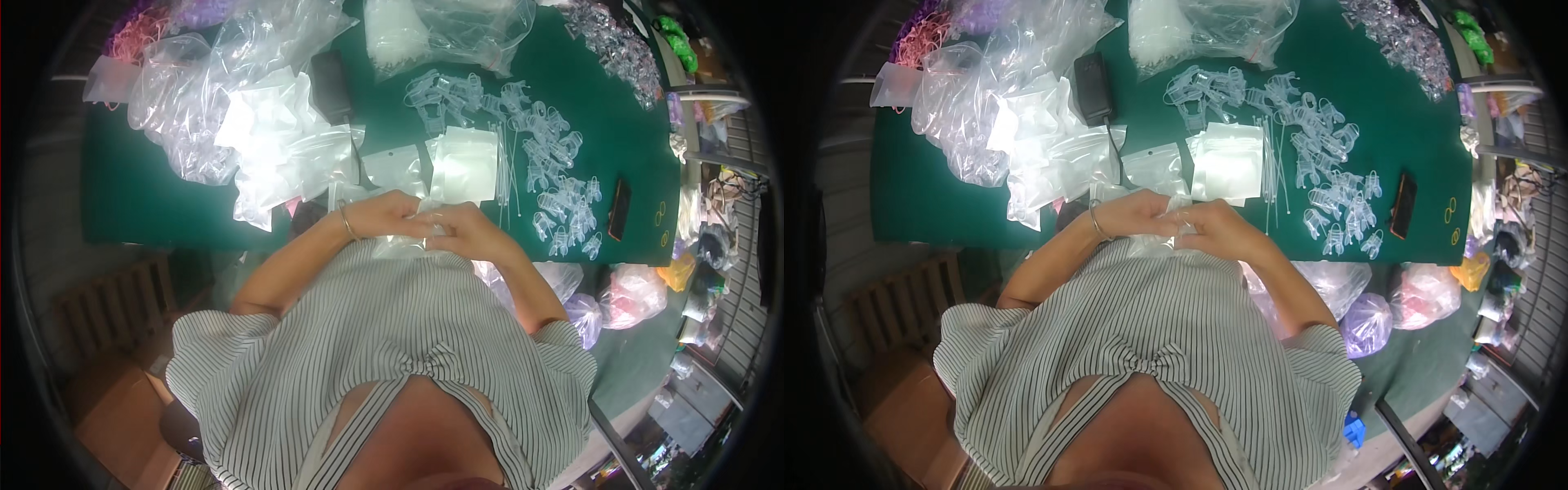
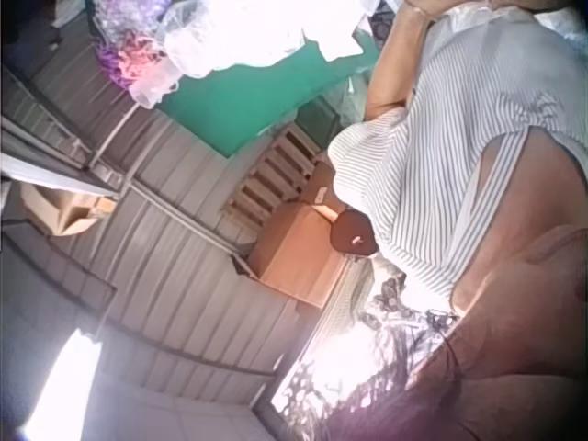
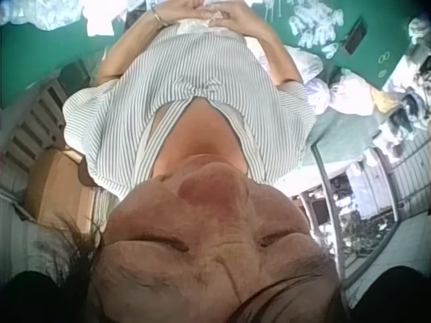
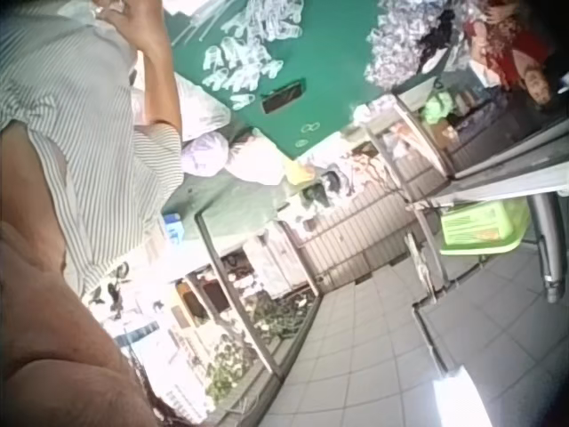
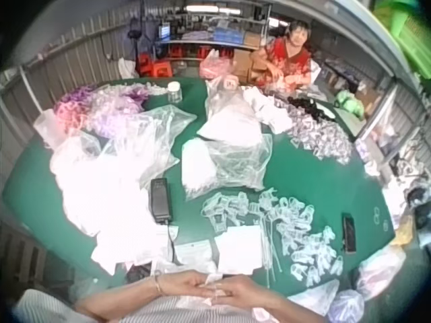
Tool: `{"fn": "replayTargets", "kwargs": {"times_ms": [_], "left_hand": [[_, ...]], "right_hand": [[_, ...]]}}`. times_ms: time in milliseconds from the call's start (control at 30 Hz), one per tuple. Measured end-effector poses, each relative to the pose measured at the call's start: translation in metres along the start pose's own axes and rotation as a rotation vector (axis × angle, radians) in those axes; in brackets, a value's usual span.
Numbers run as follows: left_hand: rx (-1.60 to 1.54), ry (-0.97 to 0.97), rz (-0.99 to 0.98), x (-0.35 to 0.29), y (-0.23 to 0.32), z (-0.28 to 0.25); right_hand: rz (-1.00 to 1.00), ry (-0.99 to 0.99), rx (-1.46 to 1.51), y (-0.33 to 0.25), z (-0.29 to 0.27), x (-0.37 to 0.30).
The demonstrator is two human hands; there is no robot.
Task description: The person packages plastic clips by placing them into small plastic pouches and sealing the pouches by hand.
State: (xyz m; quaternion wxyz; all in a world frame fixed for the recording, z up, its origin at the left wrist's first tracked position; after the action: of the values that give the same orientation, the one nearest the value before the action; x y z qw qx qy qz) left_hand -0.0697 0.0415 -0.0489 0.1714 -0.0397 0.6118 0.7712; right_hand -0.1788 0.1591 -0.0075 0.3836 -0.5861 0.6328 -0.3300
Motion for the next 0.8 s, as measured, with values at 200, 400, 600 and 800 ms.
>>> {"fn": "replayTargets", "kwargs": {"times_ms": [200, 400, 600, 800], "left_hand": [[0.031, -0.023, -0.057, 0.001, 0.001, -0.001], [0.011, 0.042, 0.069, 0.004, 0.024, -0.008], [-0.232, 0.442, 0.060, 0.001, 0.019, -0.016], [-0.438, 0.620, 0.167, 0.009, 0.020, -0.011]], "right_hand": [[0.138, -0.132, 0.052, 0.011, 0.005, -0.001], [0.262, -0.037, 0.141, 0.016, -0.005, 0.001], [0.193, 0.450, 0.359, 0.016, -0.020, -0.011], [0.371, 0.550, 0.510, 0.034, -0.005, -0.007]]}}
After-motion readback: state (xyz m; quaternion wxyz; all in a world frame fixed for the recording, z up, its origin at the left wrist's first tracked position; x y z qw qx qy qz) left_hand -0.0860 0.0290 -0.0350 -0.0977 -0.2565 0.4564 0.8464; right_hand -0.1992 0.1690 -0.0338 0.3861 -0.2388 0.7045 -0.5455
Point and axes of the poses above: each hand's wrist, its own x-axis towards the middle knuckle, its own z-axis out of the palm, y = z × x, the point moved 3 cm from there along x, towards the middle knuckle, and after that the axes turned 6 degrees about -x, right-handed, at the moved point
